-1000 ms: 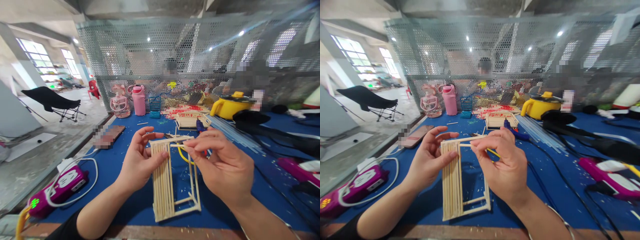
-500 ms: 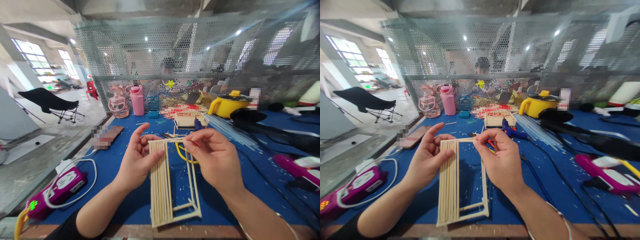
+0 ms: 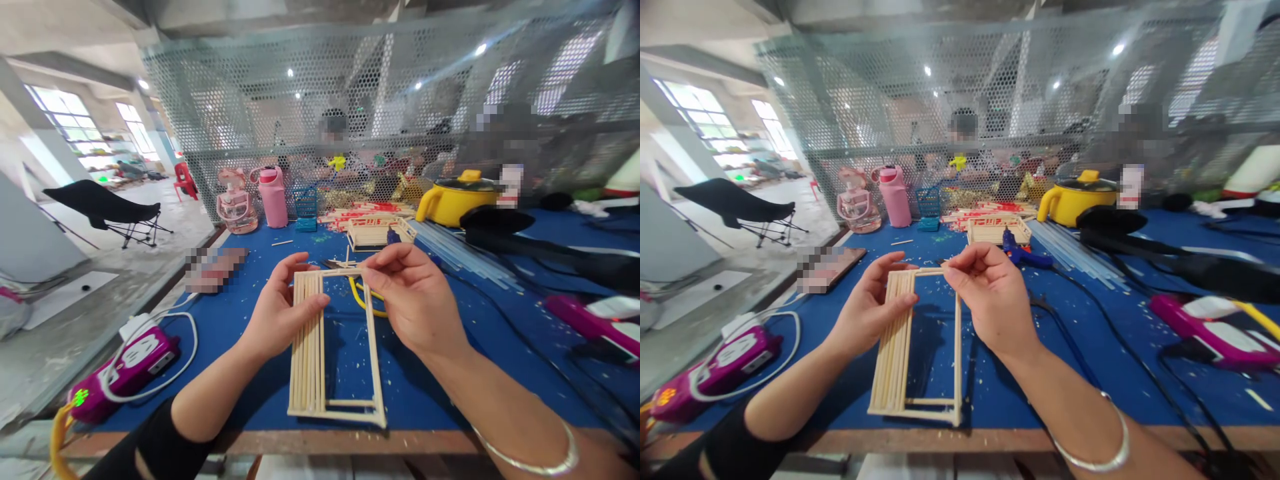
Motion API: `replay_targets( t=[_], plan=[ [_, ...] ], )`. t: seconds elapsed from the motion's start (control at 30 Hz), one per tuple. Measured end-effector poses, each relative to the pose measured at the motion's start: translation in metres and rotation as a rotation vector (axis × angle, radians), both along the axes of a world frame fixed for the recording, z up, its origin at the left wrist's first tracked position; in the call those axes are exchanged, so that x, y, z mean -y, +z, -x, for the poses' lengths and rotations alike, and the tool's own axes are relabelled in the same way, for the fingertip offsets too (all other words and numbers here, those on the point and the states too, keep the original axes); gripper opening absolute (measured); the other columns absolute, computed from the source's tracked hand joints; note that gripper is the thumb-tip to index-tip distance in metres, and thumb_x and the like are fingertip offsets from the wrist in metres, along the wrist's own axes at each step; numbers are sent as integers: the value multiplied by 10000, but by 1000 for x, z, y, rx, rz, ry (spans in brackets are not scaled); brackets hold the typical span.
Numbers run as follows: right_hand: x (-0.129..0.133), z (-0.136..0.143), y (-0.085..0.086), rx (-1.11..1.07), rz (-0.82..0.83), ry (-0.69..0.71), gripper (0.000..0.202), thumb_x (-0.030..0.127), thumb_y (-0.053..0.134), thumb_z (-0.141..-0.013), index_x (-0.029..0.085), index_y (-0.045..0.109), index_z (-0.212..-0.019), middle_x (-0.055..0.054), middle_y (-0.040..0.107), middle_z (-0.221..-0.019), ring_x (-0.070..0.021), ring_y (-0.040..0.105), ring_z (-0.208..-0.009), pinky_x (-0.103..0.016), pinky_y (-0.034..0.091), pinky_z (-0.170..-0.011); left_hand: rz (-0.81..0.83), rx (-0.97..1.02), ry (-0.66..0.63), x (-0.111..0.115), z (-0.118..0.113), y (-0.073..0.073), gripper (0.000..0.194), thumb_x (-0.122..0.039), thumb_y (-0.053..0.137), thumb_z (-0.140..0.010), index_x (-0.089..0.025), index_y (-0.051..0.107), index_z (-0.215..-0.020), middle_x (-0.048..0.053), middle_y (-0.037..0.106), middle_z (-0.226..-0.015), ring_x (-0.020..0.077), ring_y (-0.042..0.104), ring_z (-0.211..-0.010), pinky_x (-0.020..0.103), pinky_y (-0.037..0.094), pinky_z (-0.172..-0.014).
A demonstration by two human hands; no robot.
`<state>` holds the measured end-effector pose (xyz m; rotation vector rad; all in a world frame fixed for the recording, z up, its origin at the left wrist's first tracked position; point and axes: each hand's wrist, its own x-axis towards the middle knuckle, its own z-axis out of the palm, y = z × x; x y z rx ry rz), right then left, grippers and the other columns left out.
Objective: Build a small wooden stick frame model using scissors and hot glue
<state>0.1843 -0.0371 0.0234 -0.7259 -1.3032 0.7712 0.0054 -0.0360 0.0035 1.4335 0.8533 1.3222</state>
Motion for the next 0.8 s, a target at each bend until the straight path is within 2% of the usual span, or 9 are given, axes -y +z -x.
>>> replay_targets(
  t=[0.07,0.2,0.33,0.53,0.8],
  plan=[
    [4,1,0,66,-49,-60,139,173,673,-748,286,594,-759,14,671,-768,-160,644,-700,-325,525,-631,-16,-7,17,4,-1,3,651,-235,762,-683,-260,427,-1241,54,562,-1147,120,599,-824,222,522,-690],
    [13,4,0,297,-260,-192,178,100,642,-750,271,603,-783,12,649,-786,-166,622,-755,-343,509,-704,-55,2,38,12,-2,9,678,-211,758,-683,-287,405,-1256,33,568,-1109,113,598,-801,203,517,-652],
    [15,4,-1,395,-378,-181,229,27,626,-729,242,590,-799,12,633,-781,-163,608,-767,-352,506,-735,-103,0,49,15,-1,10,671,-188,747,-697,-292,400,-1261,22,563,-1082,111,596,-824,191,511,-662],
    [14,4,-2,329,-365,-132,221,49,636,-749,253,597,-824,3,654,-806,-179,630,-766,-375,526,-718,-151,-2,36,17,-2,8,668,-173,744,-703,-304,401,-1261,-2,546,-1023,87,576,-763,173,503,-623],
    [13,2,-4,302,-344,-153,214,81,657,-757,280,614,-825,-8,674,-809,-200,652,-766,-400,548,-696,-174,-28,60,18,-2,7,674,-184,740,-715,-323,394,-1276,-15,518,-971,68,541,-696,162,489,-584]
  ],
)
